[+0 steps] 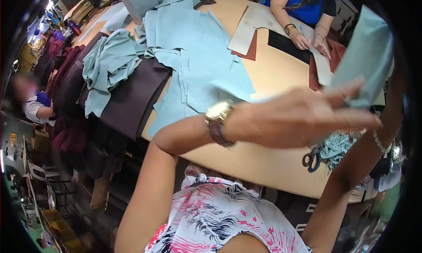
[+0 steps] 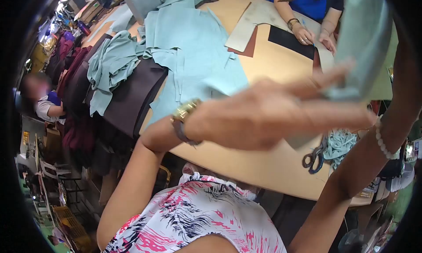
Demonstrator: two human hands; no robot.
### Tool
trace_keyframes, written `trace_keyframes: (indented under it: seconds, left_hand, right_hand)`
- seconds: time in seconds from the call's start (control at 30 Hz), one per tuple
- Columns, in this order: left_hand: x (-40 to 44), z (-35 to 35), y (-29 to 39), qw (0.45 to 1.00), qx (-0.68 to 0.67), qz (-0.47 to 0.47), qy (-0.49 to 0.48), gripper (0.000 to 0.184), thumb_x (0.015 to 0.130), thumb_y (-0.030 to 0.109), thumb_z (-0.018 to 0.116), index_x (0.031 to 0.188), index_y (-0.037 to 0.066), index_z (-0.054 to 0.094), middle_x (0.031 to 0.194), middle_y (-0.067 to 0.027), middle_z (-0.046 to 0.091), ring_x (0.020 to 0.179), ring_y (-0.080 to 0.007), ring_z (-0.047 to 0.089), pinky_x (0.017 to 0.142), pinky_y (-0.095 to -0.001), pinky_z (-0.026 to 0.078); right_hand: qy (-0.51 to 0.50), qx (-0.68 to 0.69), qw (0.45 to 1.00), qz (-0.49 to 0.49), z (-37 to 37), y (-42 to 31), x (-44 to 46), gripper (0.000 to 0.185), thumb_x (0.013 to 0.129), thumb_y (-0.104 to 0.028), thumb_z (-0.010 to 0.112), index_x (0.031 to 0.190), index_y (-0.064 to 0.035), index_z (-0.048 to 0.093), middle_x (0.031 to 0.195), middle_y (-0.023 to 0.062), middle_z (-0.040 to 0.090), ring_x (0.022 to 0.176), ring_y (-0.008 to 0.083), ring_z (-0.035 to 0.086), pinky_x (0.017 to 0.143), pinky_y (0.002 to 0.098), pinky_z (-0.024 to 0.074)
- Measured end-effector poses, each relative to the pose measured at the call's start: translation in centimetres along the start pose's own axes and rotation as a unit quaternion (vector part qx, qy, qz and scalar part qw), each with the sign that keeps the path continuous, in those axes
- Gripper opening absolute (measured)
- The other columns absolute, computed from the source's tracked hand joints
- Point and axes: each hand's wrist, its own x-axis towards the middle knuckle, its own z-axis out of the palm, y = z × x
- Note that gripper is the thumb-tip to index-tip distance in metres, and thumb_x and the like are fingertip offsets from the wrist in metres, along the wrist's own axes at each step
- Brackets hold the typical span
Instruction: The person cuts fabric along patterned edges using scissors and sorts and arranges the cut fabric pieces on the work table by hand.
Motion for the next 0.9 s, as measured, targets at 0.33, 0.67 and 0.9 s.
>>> trace_keyframes:
  seconds: [0.33, 0.67, 0.9]
  left_hand:
    - [-2.4, -4.5, -7.7, 0.977, 0.151, -0.150, 0.018, 0.062, 0.065, -0.007, 0.042, 0.127, 0.001, 0.045, 0.123, -0.0211, 0.049, 0.119, -0.0292, 0.043, 0.100, -0.0327, 0.034]
    - [-22.4, -21.3, -17.8, 0.786, 0.258, -0.542, 0.145, 0.046, 0.067, -0.004, 0.045, 0.110, 0.004, 0.062, 0.100, -0.0147, 0.064, 0.076, -0.0182, 0.061, 0.071, -0.0270, 0.047]
    - [-17.3, -18.4, -13.9, 0.796, -0.112, -0.586, 0.103, 0.058, 0.063, 0.002, 0.055, 0.120, -0.001, 0.051, 0.106, -0.0079, 0.056, 0.073, -0.0142, 0.054, 0.068, -0.0231, 0.047]
  right_hand:
    - [0.202, 0.073, 0.977, 0.015, 7.1, -2.3, -6.9, 0.029, 0.080, 0.002, 0.057, 0.109, 0.0030, 0.052, 0.111, 0.0162, 0.056, 0.103, 0.0239, 0.054, 0.092, 0.0332, 0.0402]
    - [-0.176, 0.130, 0.936, 0.277, 14.9, -7.9, -26.6, 0.041, 0.074, -0.002, 0.062, 0.113, 0.0026, 0.048, 0.115, 0.0196, 0.048, 0.108, 0.0338, 0.048, 0.091, 0.0390, 0.0404]
    - [-0.236, 0.131, 0.922, 0.279, 15.6, -9.9, -27.8, 0.043, 0.074, -0.003, 0.063, 0.113, 0.0022, 0.048, 0.114, 0.0199, 0.048, 0.106, 0.0340, 0.048, 0.091, 0.0389, 0.0396]
